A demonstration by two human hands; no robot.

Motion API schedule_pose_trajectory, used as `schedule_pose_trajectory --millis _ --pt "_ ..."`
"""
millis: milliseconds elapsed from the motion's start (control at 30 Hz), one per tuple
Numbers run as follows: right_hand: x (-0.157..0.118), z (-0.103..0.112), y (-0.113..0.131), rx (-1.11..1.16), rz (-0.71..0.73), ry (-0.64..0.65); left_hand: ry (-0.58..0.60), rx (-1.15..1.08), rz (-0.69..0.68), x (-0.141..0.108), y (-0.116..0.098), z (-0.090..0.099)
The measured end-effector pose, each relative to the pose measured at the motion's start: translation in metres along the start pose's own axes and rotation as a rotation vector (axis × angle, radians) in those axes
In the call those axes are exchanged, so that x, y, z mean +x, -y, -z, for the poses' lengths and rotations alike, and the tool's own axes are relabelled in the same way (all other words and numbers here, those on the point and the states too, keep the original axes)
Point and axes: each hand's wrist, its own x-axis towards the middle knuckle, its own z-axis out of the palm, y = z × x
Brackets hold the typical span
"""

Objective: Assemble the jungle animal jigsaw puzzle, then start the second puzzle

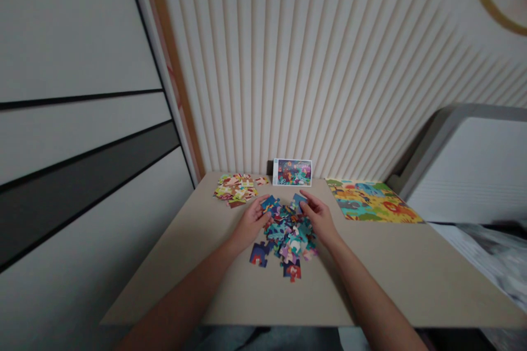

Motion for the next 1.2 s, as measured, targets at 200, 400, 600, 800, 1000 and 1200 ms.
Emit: schedule_pose_trajectory --millis 200,400,600,800,1000,1200 --pt "-0.004 -0.008 0.0 0.02 0.011 0.015 -0.004 0.019 -0.033 -0.002 -0.002 -0.004" --pt "-0.006 -0.004 0.001 0.012 -0.053 0.067 -0.015 0.112 -0.076 -0.006 -0.008 0.001" --pt "-0.007 -0.007 -0.002 0.035 -0.017 0.118 -0.003 0.148 -0.047 -0.007 -0.003 -0.001" --pt "-0.007 -0.009 0.004 0.013 -0.064 0.12 -0.028 0.137 -0.043 -0.006 -0.003 -0.004" --pt "-0.012 -0.013 -0.003 0.0 -0.085 0.211 0.031 0.151 -0.056 -0.011 -0.005 -0.004" --pt "-0.017 -0.016 -0.006 -0.286 0.132 0.21 0.047 0.167 -0.054 -0.014 -0.01 -0.006"
